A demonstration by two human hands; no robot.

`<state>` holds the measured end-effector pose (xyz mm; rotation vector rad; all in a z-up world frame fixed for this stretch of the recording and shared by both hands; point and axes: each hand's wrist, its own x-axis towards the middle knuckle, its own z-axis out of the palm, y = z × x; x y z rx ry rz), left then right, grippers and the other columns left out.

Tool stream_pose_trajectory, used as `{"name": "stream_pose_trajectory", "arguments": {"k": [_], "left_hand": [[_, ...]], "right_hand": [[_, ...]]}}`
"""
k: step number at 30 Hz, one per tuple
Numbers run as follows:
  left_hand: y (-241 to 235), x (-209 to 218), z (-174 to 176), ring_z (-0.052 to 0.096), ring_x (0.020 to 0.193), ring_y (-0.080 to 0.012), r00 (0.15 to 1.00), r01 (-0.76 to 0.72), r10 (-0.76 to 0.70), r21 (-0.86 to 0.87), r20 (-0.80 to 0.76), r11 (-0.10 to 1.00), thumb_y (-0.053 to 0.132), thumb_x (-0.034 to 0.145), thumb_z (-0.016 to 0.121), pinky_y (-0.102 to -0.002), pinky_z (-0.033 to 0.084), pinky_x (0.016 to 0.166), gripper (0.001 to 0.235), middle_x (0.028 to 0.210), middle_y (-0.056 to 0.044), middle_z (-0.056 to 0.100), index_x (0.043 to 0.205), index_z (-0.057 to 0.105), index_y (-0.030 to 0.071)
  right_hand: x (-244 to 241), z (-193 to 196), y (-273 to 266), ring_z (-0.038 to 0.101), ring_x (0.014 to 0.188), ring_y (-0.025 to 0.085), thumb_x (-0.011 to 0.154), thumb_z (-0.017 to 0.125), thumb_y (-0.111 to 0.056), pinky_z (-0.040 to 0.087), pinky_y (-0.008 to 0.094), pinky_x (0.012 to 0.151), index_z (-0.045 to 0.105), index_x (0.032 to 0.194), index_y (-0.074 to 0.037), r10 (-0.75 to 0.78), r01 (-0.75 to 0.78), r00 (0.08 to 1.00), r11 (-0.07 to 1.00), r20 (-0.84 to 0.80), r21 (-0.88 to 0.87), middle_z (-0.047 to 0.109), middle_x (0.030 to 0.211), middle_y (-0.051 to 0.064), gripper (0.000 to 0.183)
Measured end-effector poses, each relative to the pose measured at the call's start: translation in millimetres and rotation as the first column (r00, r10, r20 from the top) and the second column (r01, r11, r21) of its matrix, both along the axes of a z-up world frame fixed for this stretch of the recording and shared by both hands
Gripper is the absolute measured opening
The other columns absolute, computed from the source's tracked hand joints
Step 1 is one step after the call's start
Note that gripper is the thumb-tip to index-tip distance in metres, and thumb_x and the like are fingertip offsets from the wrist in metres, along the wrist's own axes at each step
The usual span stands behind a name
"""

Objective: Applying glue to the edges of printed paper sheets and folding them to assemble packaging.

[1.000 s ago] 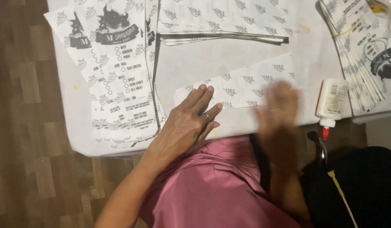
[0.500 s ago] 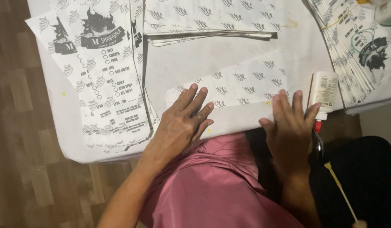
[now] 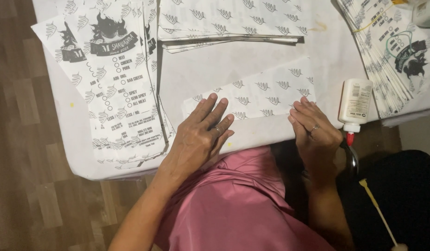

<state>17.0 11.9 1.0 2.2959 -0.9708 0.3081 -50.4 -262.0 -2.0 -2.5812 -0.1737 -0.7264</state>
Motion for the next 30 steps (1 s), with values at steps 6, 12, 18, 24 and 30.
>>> {"name": "stream_pose_trajectory", "arguments": {"k": [6, 12, 18, 24, 30], "left_hand": [[-12.9, -8.7, -0.3, 0.049, 0.140, -0.0479, 1.000, -0.027, 0.027, 0.057, 0.010, 0.998, 0.050, 0.099, 0.060, -0.057, 0.035, 0.120, 0.062, 0.148, -0.028, 0.055, 0.142, 0.062, 0.006], [-11.9, -19.9, 6.4, 0.034, 0.149, -0.0506, 0.994, 0.017, 0.005, 0.198, -0.107, 0.980, 0.068, 0.094, 0.048, -0.064, 0.021, 0.124, 0.083, 0.159, -0.027, 0.043, 0.152, 0.050, 0.009], [-19.7, -42.3, -0.1, 0.035, 0.146, -0.0530, 0.996, -0.069, 0.032, 0.469, 0.086, 0.881, 0.057, 0.102, 0.048, -0.063, 0.032, 0.120, 0.076, 0.159, -0.030, 0.036, 0.156, 0.039, 0.005], [-21.1, -79.6, 3.9, 0.075, 0.087, -0.0319, 0.955, -0.134, 0.057, 0.256, 0.290, 0.957, -0.002, 0.091, 0.074, -0.035, 0.063, 0.063, 0.030, 0.105, -0.025, 0.074, 0.120, 0.070, -0.005], [29.6, -44.1, 49.5, 0.046, 0.059, -0.0105, 0.894, -0.391, 0.274, -0.318, -0.354, 0.864, 0.016, 0.105, 0.065, -0.029, 0.044, 0.059, 0.039, 0.074, 0.001, 0.055, 0.141, 0.058, 0.004]], "right_hand": [[1.4, -4.9, 25.1, 0.047, 0.142, 0.046, 0.102, 0.066, -0.014, 0.031, 0.060, 0.120, 0.063, 0.139, 0.001, 0.119, -0.122, 0.993, 0.953, -0.028, -0.277, 0.057, 0.149, 0.024, 0.040], [-11.0, 11.2, 38.5, 0.043, 0.142, 0.052, 0.109, 0.037, -0.048, 0.022, 0.077, 0.110, 0.048, 0.154, 0.000, 0.031, -0.099, 0.975, 0.946, -0.219, -0.308, 0.050, 0.156, 0.024, 0.066], [-17.7, 35.6, 15.5, 0.030, 0.151, 0.056, 0.106, 0.066, -0.002, 0.013, 0.075, 0.121, 0.068, 0.126, 0.023, -0.217, 0.181, 0.965, 0.957, -0.147, -0.228, 0.053, 0.152, 0.039, 0.032], [12.8, 30.1, -27.5, 0.038, 0.146, 0.055, 0.111, 0.060, 0.004, 0.031, 0.067, 0.124, 0.064, 0.128, 0.022, -0.093, 0.092, 0.996, 0.993, 0.011, 0.071, 0.054, 0.146, 0.041, 0.025], [85.4, 33.2, -15.8, 0.056, 0.128, 0.049, 0.109, 0.059, 0.011, 0.062, 0.047, 0.098, 0.066, 0.124, 0.019, -0.023, -0.003, 0.994, 0.973, 0.109, 0.232, 0.062, 0.131, 0.038, 0.018]]}}
